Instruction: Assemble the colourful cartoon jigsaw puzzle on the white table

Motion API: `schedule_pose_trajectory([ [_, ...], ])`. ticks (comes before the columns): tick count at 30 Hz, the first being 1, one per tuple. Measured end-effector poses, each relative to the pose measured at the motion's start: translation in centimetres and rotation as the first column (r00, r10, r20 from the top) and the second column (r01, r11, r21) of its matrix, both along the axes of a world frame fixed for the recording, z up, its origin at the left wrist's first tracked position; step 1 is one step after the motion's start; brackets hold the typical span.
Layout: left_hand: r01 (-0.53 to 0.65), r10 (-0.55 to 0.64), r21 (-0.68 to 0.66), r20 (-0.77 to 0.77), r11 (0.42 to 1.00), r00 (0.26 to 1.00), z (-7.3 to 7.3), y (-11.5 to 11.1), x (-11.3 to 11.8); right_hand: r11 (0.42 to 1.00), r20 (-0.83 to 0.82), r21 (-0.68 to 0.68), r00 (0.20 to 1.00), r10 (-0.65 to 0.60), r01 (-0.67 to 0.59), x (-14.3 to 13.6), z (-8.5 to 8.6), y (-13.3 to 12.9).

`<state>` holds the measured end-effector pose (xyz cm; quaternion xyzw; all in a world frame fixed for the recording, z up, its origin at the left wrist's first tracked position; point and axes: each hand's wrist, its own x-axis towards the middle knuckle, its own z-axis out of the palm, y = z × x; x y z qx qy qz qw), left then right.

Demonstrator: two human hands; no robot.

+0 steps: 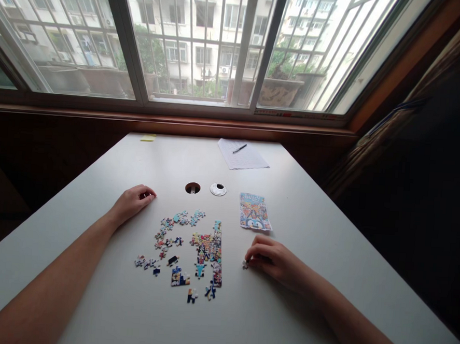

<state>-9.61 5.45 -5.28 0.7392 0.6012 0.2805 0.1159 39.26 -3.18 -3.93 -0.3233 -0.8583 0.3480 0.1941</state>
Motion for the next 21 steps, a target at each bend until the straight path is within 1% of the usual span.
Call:
schedule_pose_trajectory([
  [9,0.008,-0.008,0.005,0.001,1.000,1.000,0.09,-0.08,0.02,1.000,-0.006,0.012,1.000,-0.008,0.008,0.12,-0.43,0.12],
  [15,0.011,-0.011,0.009,0.005,1.000,1.000,-0.01,-0.04,-0.01,1.000,0.003,0.010,1.000,0.019,-0.019,0.06,-0.20,0.24],
  [21,0.007,-0.007,0.007,0.005,1.000,1.000,0.11,-0.01,0.11,1.000,0.019,0.006,1.000,0.017,-0.017,0.06,-0.09,0.24],
])
